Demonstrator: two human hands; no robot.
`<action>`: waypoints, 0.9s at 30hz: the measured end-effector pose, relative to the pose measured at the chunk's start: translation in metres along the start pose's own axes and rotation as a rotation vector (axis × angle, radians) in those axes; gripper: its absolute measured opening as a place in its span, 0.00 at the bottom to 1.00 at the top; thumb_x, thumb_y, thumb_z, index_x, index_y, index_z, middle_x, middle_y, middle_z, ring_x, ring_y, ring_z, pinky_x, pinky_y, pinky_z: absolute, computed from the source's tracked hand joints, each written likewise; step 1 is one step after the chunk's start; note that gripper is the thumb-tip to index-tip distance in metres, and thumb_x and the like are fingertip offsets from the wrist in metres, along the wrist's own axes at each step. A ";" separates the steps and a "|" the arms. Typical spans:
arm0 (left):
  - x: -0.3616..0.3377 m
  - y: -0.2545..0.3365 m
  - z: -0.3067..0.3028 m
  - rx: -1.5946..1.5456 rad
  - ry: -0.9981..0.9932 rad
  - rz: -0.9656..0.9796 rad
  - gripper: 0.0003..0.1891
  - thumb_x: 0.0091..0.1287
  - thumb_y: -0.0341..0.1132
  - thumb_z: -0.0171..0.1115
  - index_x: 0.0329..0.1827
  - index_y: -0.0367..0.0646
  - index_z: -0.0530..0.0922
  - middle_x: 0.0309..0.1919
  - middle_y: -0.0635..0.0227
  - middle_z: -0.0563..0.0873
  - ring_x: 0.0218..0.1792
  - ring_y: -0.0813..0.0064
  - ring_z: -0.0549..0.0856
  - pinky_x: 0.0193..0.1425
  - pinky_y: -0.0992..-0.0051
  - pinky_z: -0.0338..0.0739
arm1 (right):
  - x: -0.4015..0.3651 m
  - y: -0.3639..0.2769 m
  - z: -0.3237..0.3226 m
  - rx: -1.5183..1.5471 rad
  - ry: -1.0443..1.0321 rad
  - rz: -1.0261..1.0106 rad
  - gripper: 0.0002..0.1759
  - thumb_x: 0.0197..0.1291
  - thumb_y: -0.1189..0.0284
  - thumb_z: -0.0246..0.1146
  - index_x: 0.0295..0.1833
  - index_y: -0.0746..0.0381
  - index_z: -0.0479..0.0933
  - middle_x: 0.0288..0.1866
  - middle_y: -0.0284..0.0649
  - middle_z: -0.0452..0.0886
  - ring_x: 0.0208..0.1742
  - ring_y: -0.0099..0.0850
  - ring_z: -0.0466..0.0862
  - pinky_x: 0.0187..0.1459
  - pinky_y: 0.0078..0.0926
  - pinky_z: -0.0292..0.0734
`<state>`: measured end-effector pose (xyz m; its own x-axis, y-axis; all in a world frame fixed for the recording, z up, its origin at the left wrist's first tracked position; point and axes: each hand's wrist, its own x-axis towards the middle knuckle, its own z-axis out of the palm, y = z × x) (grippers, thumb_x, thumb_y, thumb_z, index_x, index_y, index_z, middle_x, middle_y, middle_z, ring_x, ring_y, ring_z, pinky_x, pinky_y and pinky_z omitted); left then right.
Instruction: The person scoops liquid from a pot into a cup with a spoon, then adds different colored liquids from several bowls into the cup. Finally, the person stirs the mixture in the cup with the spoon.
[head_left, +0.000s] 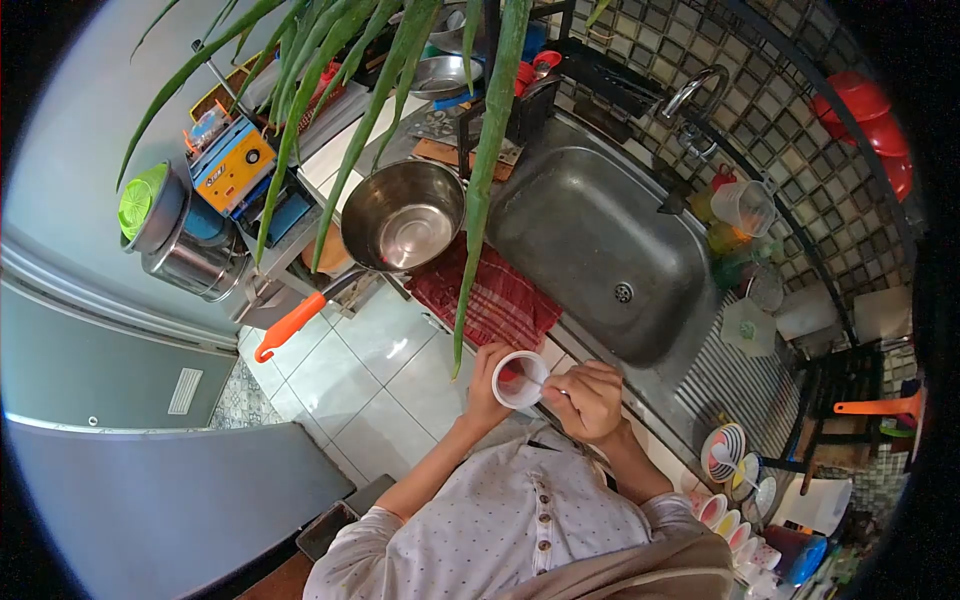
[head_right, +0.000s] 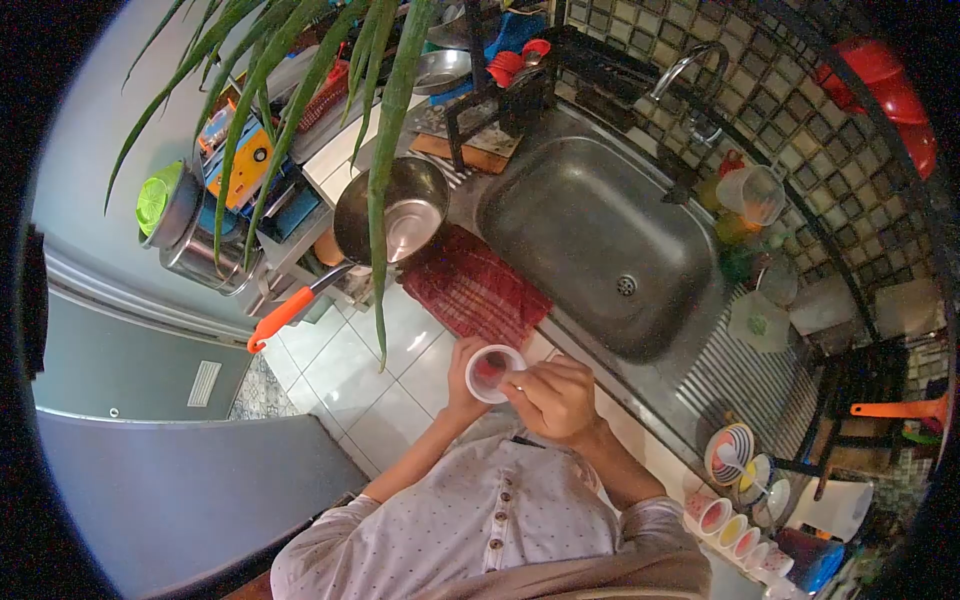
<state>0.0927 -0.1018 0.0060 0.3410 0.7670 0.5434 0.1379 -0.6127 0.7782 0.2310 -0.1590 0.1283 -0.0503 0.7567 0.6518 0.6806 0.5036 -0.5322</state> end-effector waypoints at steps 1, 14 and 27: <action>-0.001 0.000 0.000 -0.023 -0.011 -0.032 0.27 0.40 0.32 0.74 0.45 0.37 0.72 0.41 0.56 0.74 0.43 0.57 0.75 0.44 0.67 0.72 | -0.001 -0.001 0.000 0.046 -0.003 -0.013 0.07 0.53 0.73 0.62 0.26 0.64 0.74 0.19 0.39 0.77 0.16 0.34 0.75 0.22 0.27 0.65; -0.011 -0.009 0.001 -0.147 -0.080 -0.120 0.30 0.40 0.29 0.73 0.49 0.40 0.72 0.44 0.58 0.76 0.47 0.56 0.76 0.48 0.66 0.71 | 0.000 0.000 -0.001 0.032 -0.001 -0.009 0.06 0.54 0.74 0.61 0.27 0.65 0.74 0.20 0.38 0.78 0.17 0.33 0.75 0.22 0.27 0.65; 0.006 0.002 0.002 -0.201 -0.139 -0.019 0.31 0.42 0.29 0.70 0.52 0.39 0.67 0.48 0.57 0.72 0.51 0.56 0.71 0.58 0.62 0.64 | 0.001 0.006 -0.004 -0.033 0.033 0.041 0.06 0.54 0.75 0.60 0.26 0.64 0.75 0.20 0.40 0.78 0.18 0.34 0.76 0.23 0.27 0.66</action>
<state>0.0967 -0.0984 0.0102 0.4667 0.7358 0.4907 -0.0381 -0.5376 0.8424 0.2382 -0.1567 0.1281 0.0013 0.7620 0.6475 0.7053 0.4583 -0.5408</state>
